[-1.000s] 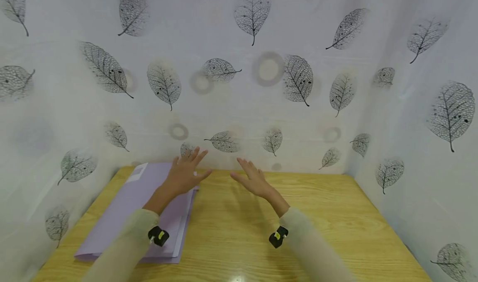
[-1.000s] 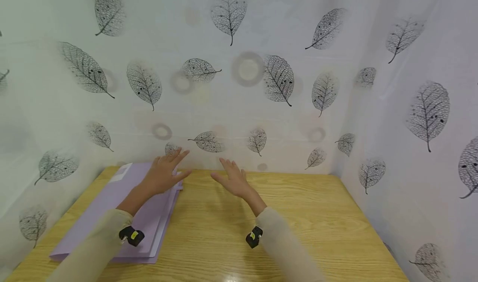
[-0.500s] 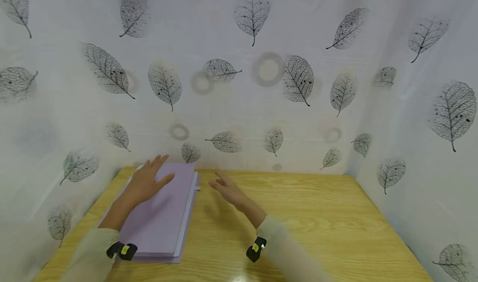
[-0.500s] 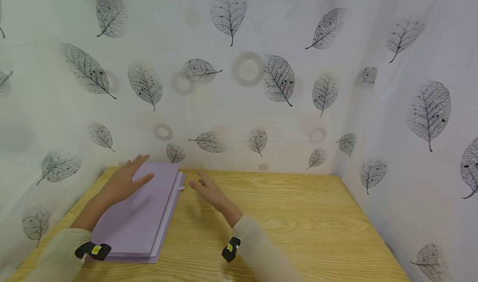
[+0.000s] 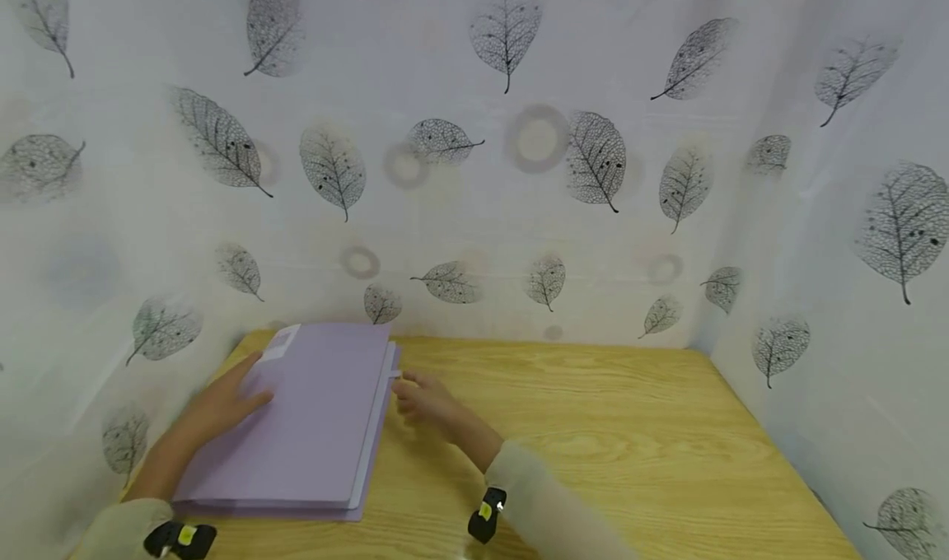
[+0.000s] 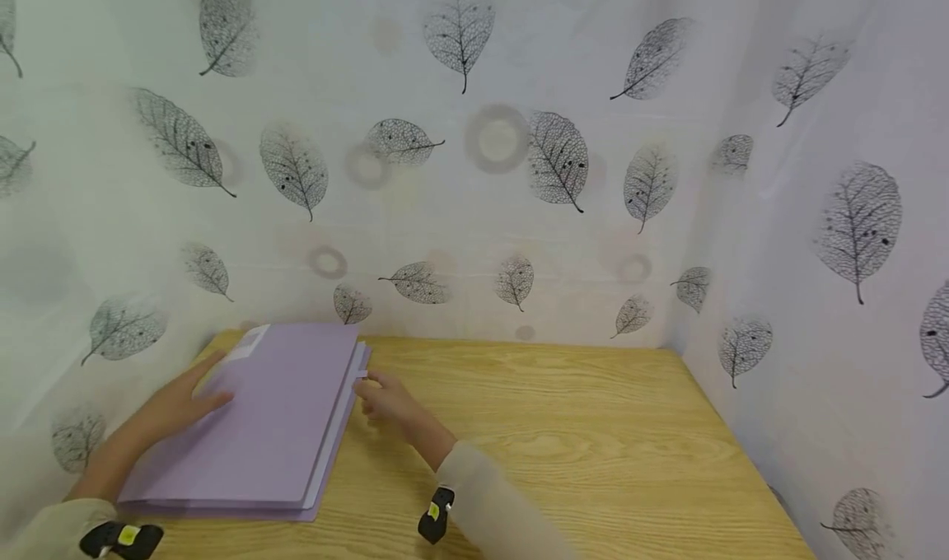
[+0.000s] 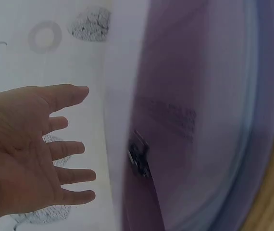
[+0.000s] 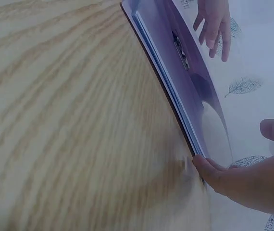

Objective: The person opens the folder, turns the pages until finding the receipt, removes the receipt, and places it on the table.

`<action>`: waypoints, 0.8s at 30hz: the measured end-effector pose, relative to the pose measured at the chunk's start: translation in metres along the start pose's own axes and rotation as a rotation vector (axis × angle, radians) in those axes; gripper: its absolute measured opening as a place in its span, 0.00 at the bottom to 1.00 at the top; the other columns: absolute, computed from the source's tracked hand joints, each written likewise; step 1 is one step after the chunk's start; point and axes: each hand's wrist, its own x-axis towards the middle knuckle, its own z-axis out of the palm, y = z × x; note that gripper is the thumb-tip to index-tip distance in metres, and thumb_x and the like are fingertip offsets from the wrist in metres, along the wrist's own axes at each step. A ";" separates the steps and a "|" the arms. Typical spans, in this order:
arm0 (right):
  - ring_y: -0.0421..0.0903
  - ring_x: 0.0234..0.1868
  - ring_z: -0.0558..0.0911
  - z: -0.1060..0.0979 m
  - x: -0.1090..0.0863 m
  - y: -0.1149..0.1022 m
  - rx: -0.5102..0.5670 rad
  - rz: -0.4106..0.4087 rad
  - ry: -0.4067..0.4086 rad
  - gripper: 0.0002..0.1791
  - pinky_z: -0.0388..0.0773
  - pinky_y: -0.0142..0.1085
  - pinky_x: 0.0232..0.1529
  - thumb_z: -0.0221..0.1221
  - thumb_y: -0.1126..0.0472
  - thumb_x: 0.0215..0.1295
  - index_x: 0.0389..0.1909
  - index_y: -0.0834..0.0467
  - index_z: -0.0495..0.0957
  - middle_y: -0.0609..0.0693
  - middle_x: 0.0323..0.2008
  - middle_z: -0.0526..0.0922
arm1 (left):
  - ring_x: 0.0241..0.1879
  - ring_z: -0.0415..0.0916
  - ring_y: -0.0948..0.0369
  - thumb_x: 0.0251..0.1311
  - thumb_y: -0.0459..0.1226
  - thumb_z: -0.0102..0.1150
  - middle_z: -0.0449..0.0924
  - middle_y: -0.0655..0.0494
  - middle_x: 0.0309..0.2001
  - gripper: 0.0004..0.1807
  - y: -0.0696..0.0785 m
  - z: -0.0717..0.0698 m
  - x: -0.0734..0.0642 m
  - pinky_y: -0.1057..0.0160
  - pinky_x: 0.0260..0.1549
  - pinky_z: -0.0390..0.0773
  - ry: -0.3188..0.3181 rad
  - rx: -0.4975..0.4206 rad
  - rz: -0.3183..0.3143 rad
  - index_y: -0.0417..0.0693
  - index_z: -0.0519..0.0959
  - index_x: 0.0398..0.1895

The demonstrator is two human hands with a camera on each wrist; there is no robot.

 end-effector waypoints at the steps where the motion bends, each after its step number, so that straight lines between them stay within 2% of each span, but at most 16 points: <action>1: 0.48 0.44 0.79 0.002 0.000 0.001 0.003 0.008 0.002 0.32 0.83 0.42 0.48 0.52 0.55 0.78 0.74 0.70 0.60 0.55 0.42 0.80 | 0.66 0.58 0.21 0.69 0.40 0.60 0.56 0.16 0.69 0.43 -0.005 0.000 -0.002 0.26 0.63 0.64 -0.009 -0.002 -0.018 0.22 0.51 0.74; 6: 0.54 0.53 0.82 0.008 0.002 0.007 -0.001 0.037 0.043 0.33 0.85 0.39 0.45 0.55 0.56 0.77 0.73 0.72 0.60 0.64 0.55 0.81 | 0.63 0.59 0.19 0.74 0.46 0.53 0.54 0.11 0.67 0.45 -0.022 -0.004 -0.011 0.25 0.60 0.67 -0.106 -0.023 -0.131 0.19 0.44 0.74; 9: 0.51 0.50 0.83 0.010 0.003 0.010 0.007 0.056 0.059 0.34 0.84 0.35 0.42 0.56 0.56 0.76 0.73 0.73 0.60 0.63 0.54 0.81 | 0.62 0.61 0.19 0.76 0.48 0.49 0.55 0.09 0.65 0.47 -0.029 -0.006 -0.013 0.27 0.59 0.70 -0.178 -0.053 -0.165 0.15 0.41 0.73; 13: 0.46 0.44 0.82 0.016 0.002 0.010 0.031 0.077 0.058 0.28 0.84 0.32 0.38 0.55 0.58 0.75 0.67 0.74 0.67 0.61 0.49 0.82 | 0.61 0.64 0.21 0.78 0.50 0.46 0.58 0.09 0.63 0.48 -0.035 -0.006 -0.015 0.30 0.58 0.73 -0.252 -0.086 -0.203 0.12 0.42 0.71; 17: 0.43 0.38 0.80 0.020 0.003 0.011 0.052 0.093 0.073 0.21 0.82 0.30 0.36 0.57 0.60 0.72 0.58 0.71 0.76 0.55 0.41 0.81 | 0.61 0.66 0.22 0.77 0.50 0.47 0.60 0.10 0.62 0.46 -0.035 -0.004 -0.014 0.31 0.58 0.74 -0.258 -0.070 -0.209 0.10 0.48 0.69; 24: 0.39 0.31 0.80 0.022 0.005 0.012 0.096 0.095 0.112 0.16 0.83 0.28 0.33 0.59 0.65 0.67 0.50 0.72 0.80 0.49 0.32 0.82 | 0.61 0.64 0.20 0.73 0.46 0.54 0.60 0.09 0.62 0.43 -0.028 -0.003 -0.013 0.29 0.59 0.72 -0.216 -0.016 -0.177 0.09 0.54 0.65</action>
